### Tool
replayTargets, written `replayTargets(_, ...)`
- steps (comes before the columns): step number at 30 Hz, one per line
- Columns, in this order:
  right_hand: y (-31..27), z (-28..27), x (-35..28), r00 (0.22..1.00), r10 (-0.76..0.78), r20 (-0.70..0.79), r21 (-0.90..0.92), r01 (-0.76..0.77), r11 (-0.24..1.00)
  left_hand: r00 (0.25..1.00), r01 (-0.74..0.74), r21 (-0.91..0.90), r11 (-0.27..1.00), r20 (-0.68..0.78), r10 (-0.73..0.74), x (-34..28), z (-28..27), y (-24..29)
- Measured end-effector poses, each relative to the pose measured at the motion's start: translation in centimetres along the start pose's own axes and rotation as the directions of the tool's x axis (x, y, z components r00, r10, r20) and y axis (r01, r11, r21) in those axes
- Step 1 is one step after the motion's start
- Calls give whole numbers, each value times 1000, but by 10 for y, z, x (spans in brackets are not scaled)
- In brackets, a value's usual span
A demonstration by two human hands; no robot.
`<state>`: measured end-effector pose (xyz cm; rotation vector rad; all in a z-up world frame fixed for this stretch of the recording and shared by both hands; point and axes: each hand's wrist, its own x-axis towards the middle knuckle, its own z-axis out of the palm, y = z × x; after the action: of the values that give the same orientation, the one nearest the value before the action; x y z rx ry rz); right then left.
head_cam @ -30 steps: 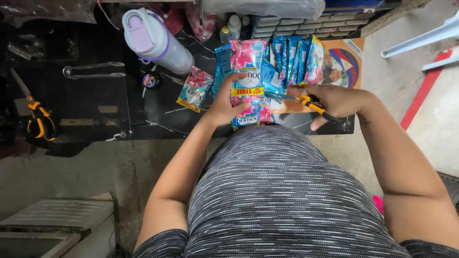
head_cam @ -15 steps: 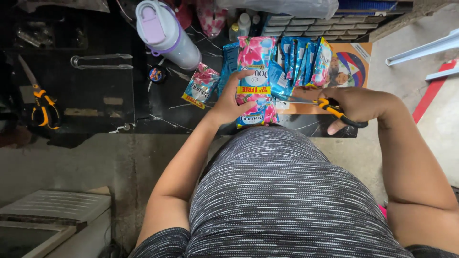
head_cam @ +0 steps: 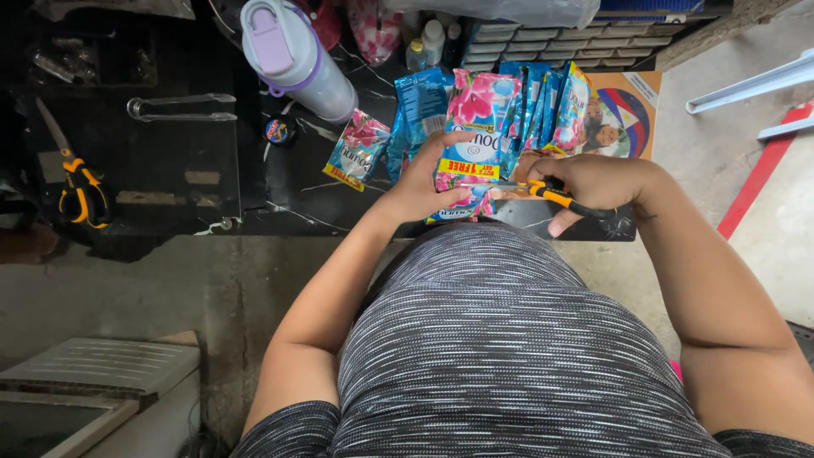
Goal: Cutting and separating individual detergent sachets from a long strip using scissors at a shop counter.
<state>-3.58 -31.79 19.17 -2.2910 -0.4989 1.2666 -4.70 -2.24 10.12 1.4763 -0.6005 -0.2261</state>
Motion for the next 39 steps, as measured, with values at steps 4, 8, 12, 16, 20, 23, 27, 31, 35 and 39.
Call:
replayTargets(4, -7, -1, 1, 1000, -15, -24, -9, 15, 1000, 999, 33, -14, 999, -10, -33, -3, -2, 6)
replayTargets(8, 1, 1, 7, 1000, -4, -15, 4, 4, 1000, 997, 75, -42, 996, -6, -76, -4, -2, 7)
replayTargets(12, -17, -1, 8, 996, -83, -14, 11, 83, 997, 996, 85, -28, 996, 22, -84, -1, 3, 7)
replayTargets(16, -5, 6, 18, 996, -81, -26, -16, 80, 997, 997, 81, -56, 995, 18, -81, 0, 0, 12)
replayTargets(20, 1, 11, 23, 992, -123, -28, -84, 121, 989, 998, 67, -21, 998, 12, -67, -2, 2, 9)
replayTargets(23, 3, 13, 22, 989, -135, -57, -18, 135, 991, 996, 87, 9, 996, -16, -87, -7, -4, -8)
replayTargets(27, -20, 43, 32, 900, -164, -403, 301, 300, 905, 964, 239, -292, 926, -42, -262, -15, -10, -1)
replayTargets(31, -25, 85, 68, 764, -121, -633, 423, 473, 773, 944, 310, -256, 916, -37, -329, -20, -13, -10)
replayTargets(35, -22, 87, 78, 643, -135, -754, 412, 623, 665, 933, 229, -115, 967, -256, -251, -52, -49, -50)
replayTargets(39, -10, 85, 79, 595, -145, -790, 444, 720, 533, 917, 388, 789, 475, -384, -112, -97, -110, -105)
